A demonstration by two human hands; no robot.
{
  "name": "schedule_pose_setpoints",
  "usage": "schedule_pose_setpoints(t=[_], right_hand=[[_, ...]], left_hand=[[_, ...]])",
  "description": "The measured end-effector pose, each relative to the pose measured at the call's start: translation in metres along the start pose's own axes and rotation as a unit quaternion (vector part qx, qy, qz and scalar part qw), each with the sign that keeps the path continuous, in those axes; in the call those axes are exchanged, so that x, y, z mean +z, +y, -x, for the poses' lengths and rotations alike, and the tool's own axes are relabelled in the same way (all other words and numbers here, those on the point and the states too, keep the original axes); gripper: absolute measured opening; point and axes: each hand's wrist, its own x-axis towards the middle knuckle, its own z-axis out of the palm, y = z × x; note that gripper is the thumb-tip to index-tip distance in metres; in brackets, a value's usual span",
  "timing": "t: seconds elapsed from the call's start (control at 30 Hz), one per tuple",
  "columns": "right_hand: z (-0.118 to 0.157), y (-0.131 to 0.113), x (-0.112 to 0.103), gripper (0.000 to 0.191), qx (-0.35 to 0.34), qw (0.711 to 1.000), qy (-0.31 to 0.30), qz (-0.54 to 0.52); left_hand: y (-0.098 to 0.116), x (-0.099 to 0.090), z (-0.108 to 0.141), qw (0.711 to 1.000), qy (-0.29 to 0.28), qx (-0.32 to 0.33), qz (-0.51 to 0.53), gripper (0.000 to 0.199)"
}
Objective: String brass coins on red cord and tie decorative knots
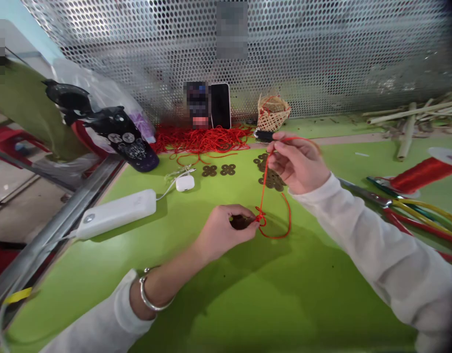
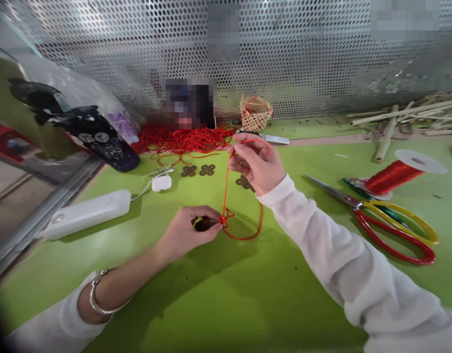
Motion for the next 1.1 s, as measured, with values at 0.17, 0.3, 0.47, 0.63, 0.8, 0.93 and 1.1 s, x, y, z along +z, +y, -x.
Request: schedule_pose_setpoints(t=[0.17,0.3,0.47,0.63,0.8,0.93,1.1], right_hand=[[-0.008,0.021,-0.001,0.043,0.031,0.975,0.016,0.219],[0.029,0.029,-0.002,0.035,-0.242,0.861,0.035,0.446],[0.065,0.031,0.007,0.014,-0.301,0.795,-0.151,0.504],[0.066,0.038,0.011,0.011,-0.258,0.823,-0.138,0.486],[0.064,0.036,0.010,0.008,-0.264,0.823,-0.176,0.472],[0.063,0.034,0.009,0.007,-0.255,0.824,-0.192,0.469],[0.063,0.032,0.007,0.007,-0.275,0.791,-0.213,0.504]], left_hand=[[-0.007,-0.005,-0.008,0.993,0.066,-0.024,0.098,0.015],[-0.011,-0.010,-0.012,0.969,0.156,-0.032,0.189,0.017],[-0.009,-0.012,-0.012,0.955,0.176,-0.025,0.237,0.013],[-0.009,-0.011,-0.013,0.953,0.158,-0.029,0.257,0.014],[-0.011,-0.010,-0.013,0.957,0.160,-0.024,0.242,0.014],[-0.012,-0.009,-0.012,0.960,0.164,-0.016,0.227,0.013],[-0.013,-0.010,-0.013,0.956,0.190,-0.025,0.225,0.013]])
